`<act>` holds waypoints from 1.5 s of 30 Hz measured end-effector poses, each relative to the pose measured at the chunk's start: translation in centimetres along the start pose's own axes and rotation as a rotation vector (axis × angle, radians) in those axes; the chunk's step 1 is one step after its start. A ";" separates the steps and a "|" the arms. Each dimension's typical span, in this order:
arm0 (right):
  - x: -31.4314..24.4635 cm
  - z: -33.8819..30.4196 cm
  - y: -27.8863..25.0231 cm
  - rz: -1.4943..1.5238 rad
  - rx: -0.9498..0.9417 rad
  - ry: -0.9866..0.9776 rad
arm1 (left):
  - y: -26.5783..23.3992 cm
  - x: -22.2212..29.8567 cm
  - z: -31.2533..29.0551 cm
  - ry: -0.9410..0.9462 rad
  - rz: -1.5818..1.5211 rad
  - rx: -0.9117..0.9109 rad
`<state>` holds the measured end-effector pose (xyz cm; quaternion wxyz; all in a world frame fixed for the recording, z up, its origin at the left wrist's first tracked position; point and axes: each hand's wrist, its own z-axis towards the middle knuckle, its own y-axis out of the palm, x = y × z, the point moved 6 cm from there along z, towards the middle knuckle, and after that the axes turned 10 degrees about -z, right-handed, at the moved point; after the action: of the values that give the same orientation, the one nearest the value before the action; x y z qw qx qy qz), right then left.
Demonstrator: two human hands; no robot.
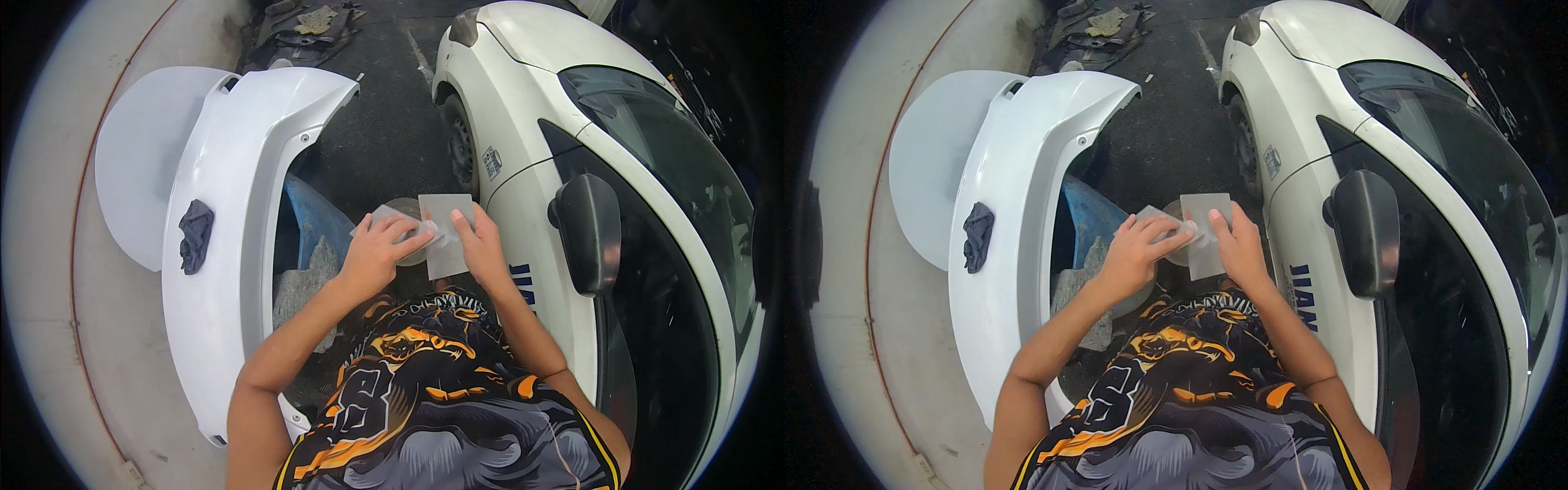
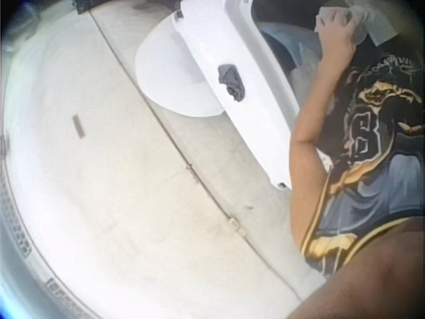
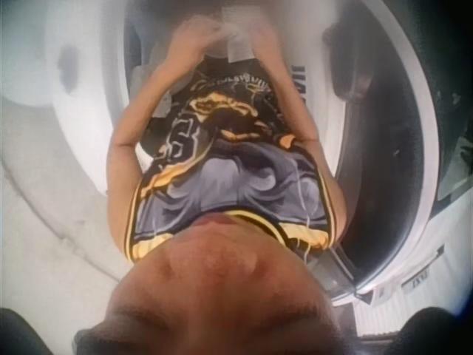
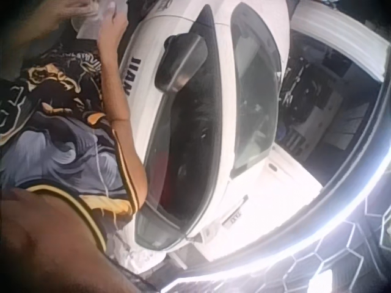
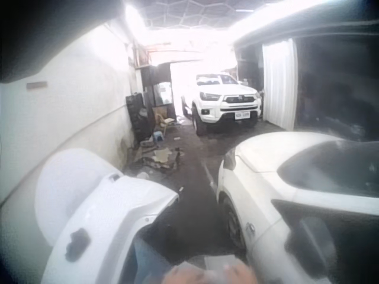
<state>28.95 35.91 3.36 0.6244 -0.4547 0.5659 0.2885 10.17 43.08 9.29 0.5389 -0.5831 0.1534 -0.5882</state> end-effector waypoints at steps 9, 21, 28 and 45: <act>-2.3 -0.9 -1.3 -0.369 0.080 -0.052 | 2.0 0.1 1.2 0.099 -0.177 0.023; -0.1 1.1 -1.9 0.554 0.007 0.262 | 0.5 4.0 0.6 0.116 -0.429 0.114; 3.0 -2.0 1.5 0.834 -0.100 0.588 | 2.8 -1.4 -2.3 0.051 -0.059 0.001; -0.4 -0.5 0.3 -0.371 0.043 -0.048 | 1.2 -1.8 2.3 0.024 -0.274 -0.051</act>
<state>28.35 35.66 3.70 0.6898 -0.5307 0.4634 0.1669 12.21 45.17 8.01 0.4367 -0.6049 0.0940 -0.6592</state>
